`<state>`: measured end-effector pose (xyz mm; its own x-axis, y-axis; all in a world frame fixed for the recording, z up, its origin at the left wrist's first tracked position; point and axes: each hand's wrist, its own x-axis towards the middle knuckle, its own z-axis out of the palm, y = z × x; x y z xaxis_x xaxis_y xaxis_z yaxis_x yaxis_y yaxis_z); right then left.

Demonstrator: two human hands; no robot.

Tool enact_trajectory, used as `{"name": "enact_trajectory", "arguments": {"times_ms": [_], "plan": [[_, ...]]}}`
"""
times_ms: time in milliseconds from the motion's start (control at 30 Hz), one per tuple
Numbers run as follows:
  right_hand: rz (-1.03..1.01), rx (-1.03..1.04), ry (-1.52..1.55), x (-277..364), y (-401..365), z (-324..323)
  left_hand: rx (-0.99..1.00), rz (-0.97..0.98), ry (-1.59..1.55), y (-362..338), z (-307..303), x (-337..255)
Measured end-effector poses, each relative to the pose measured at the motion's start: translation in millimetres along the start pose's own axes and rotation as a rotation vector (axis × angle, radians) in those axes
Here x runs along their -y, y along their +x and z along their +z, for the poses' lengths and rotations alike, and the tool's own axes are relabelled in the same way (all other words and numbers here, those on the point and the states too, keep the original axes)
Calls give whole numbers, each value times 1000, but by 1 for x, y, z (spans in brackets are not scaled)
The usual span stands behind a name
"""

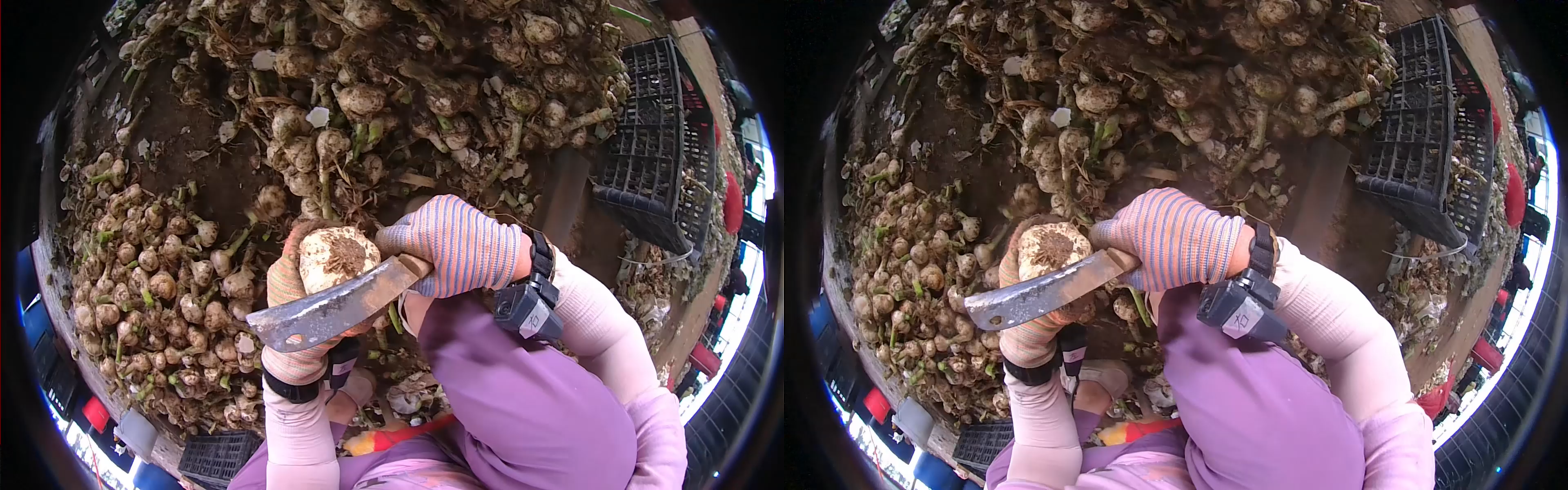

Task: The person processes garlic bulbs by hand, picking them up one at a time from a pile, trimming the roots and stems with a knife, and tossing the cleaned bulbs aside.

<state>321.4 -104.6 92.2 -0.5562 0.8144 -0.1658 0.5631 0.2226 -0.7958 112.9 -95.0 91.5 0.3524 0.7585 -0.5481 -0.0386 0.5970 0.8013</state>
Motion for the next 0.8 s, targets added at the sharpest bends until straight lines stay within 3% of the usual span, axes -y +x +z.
{"name": "enact_trajectory", "arguments": {"times_ms": [133, 200, 300, 333, 367, 433, 500, 533, 567, 633, 667, 700, 767, 800], "plan": [[30, 38, 16, 0, -6, 3, -31, 5, 147, 5, -7, 15], [43, 34, 37, -4, -8, 8, 114, 133, 406, 3, -6, 9], [41, -12, 60, -15, -10, 17, 122, 219, 390, -4, 8, 6], [-13, -54, 75, -19, -11, 18, 191, 348, 519, -1, 9, 7], [-65, -96, 90, -23, -13, 21, 87, 17, 208, -5, 16, 9], [-111, -115, 24, -42, -14, 29, 282, 170, 576, -14, 21, -6], [-36, -104, 107, -61, -16, 35, 652, 854, 1190, -8, 17, -18], [173, -46, -45, -72, -18, 31, 697, 514, 743, -9, 20, -12], [193, -94, 26, -77, -27, 31, 686, 167, 292, -15, 25, -7], [186, -281, 195, -74, -39, 33, 563, 73, 96, -15, 31, -22], [216, -257, 99, -64, -42, 20, 475, 66, -37, -14, 24, -19], [182, -332, 210, -62, -42, 20, 385, 46, -170, -15, 17, -14], [171, -394, 205, -54, -41, 19, 251, -114, -166, -5, 18, -23], [166, -392, 214, -52, -40, 21, 266, 76, -462, -9, 12, -2]]}}
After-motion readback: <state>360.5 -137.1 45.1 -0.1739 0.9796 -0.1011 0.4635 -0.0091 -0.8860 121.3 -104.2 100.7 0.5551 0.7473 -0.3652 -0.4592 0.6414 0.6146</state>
